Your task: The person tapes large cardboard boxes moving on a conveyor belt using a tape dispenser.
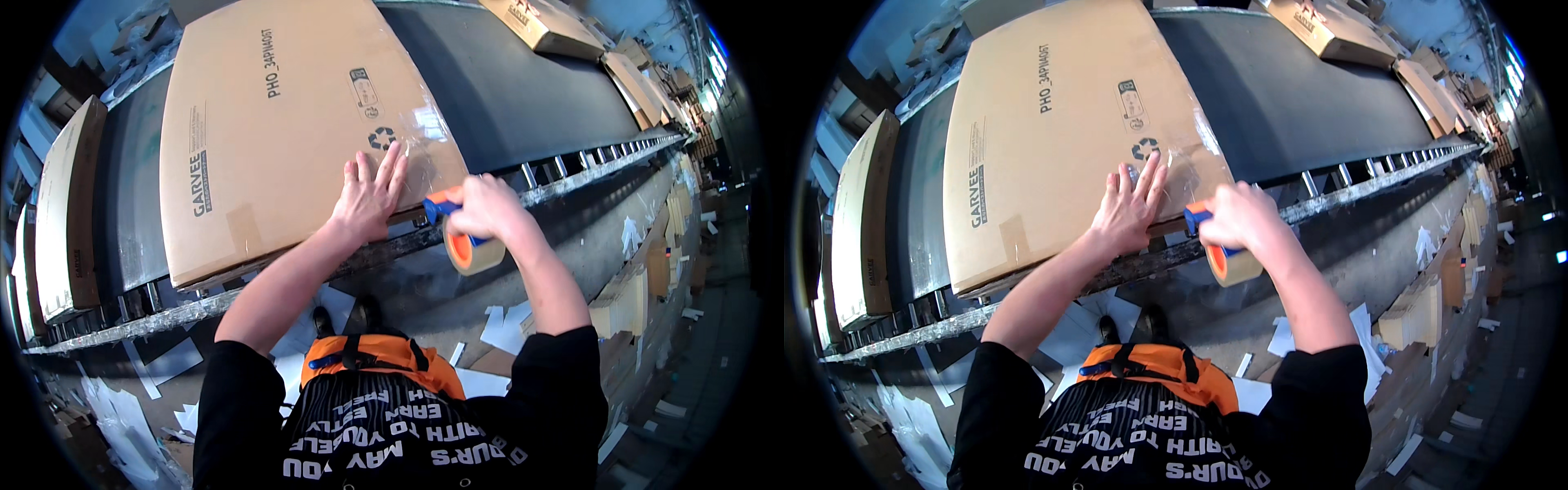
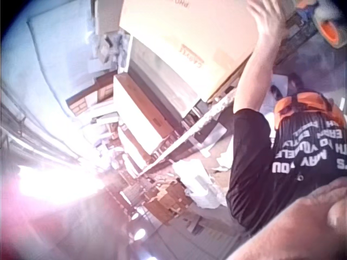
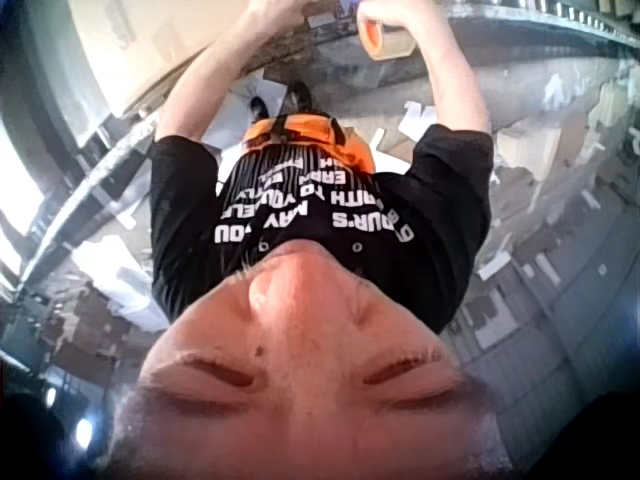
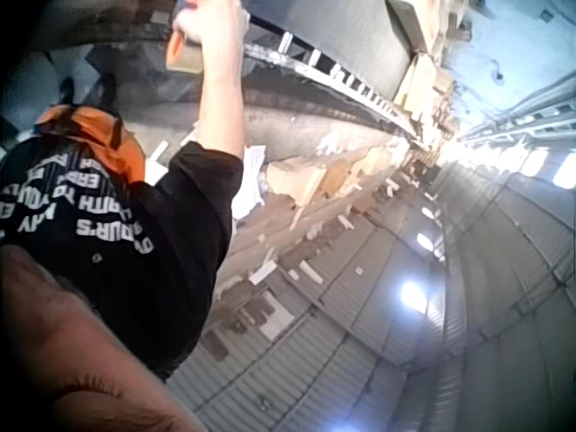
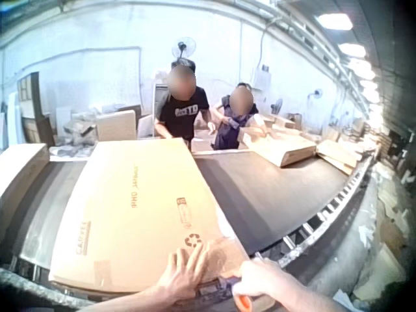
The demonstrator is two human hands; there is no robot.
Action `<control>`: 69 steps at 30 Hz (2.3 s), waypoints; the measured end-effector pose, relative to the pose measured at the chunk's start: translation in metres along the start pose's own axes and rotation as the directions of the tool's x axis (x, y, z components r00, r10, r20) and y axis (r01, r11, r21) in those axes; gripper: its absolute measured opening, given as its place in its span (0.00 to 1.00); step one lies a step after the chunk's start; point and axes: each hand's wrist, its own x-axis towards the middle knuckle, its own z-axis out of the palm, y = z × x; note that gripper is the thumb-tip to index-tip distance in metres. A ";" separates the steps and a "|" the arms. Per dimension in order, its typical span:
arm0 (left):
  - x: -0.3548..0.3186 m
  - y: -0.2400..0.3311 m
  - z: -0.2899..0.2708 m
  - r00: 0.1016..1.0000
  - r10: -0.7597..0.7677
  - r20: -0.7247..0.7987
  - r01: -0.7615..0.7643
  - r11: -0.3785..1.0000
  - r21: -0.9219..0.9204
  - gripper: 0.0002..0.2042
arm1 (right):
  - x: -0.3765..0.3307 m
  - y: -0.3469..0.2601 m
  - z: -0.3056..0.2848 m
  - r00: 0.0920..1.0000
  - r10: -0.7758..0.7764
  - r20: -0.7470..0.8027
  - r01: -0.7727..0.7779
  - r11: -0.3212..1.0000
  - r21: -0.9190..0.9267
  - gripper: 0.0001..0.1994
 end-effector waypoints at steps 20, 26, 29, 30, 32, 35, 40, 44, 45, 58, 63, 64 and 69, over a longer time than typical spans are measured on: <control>-0.095 -0.070 -0.011 0.913 -0.342 0.223 0.324 0.939 0.112 0.57 | -0.045 0.049 0.101 0.975 -0.097 -0.200 0.149 0.953 0.265 0.35; -0.281 -0.210 0.006 0.869 -0.443 0.220 0.436 0.896 0.082 0.61 | -0.047 0.014 0.103 0.888 -0.253 -0.385 0.421 0.784 0.457 0.37; -0.284 -0.221 0.025 0.953 -0.301 0.037 0.299 0.953 0.047 0.58 | -0.043 -0.050 0.090 0.821 -0.288 -0.492 0.502 0.774 0.384 0.36; -0.286 -0.225 0.033 0.973 -0.222 -0.061 0.222 0.975 0.003 0.57 | -0.038 -0.073 0.088 0.789 -0.293 -0.539 0.532 0.765 0.362 0.36; -0.289 -0.229 0.046 0.960 -0.158 -0.231 0.135 0.984 -0.112 0.57 | -0.032 -0.131 0.074 0.699 -0.266 -0.663 0.598 0.726 0.339 0.31; -0.282 -0.228 0.056 0.949 -0.156 -0.273 0.117 0.981 -0.152 0.53 | -0.026 -0.214 0.046 0.703 -0.246 -0.667 0.549 0.784 0.289 0.28; -0.273 -0.218 0.051 0.959 -0.165 -0.230 0.135 0.981 -0.142 0.52 | -0.004 -0.344 -0.010 0.822 -0.193 -0.537 0.263 0.963 0.057 0.26; -0.260 -0.212 0.048 0.969 -0.141 -0.203 0.108 0.980 -0.164 0.54 | 0.029 -0.368 0.022 0.995 -0.081 -0.050 0.078 0.995 -0.062 0.22; -0.268 -0.217 0.053 0.969 -0.156 -0.193 0.122 0.977 -0.178 0.54 | 0.010 -0.368 0.026 0.998 -0.068 -0.008 0.067 0.997 -0.030 0.22; -0.246 -0.199 -0.009 0.976 -0.078 0.201 0.056 0.992 0.113 0.43 | 0.004 -0.364 0.204 0.950 -0.310 0.030 0.310 0.932 -0.187 0.15; -0.241 -0.191 -0.012 0.948 -0.115 0.298 0.059 0.979 0.193 0.46 | -0.046 -0.186 0.186 0.998 -0.032 -0.047 0.057 0.599 0.799 0.32; -0.243 -0.193 -0.012 0.939 -0.128 0.318 0.075 0.982 0.173 0.45 | -0.053 -0.141 0.173 0.997 0.039 -0.065 0.051 0.285 0.957 0.36; -0.243 -0.191 -0.015 0.901 -0.203 0.382 0.121 0.966 0.227 0.45 | -0.039 0.100 0.117 0.885 0.349 -0.307 0.335 -0.021 0.942 0.36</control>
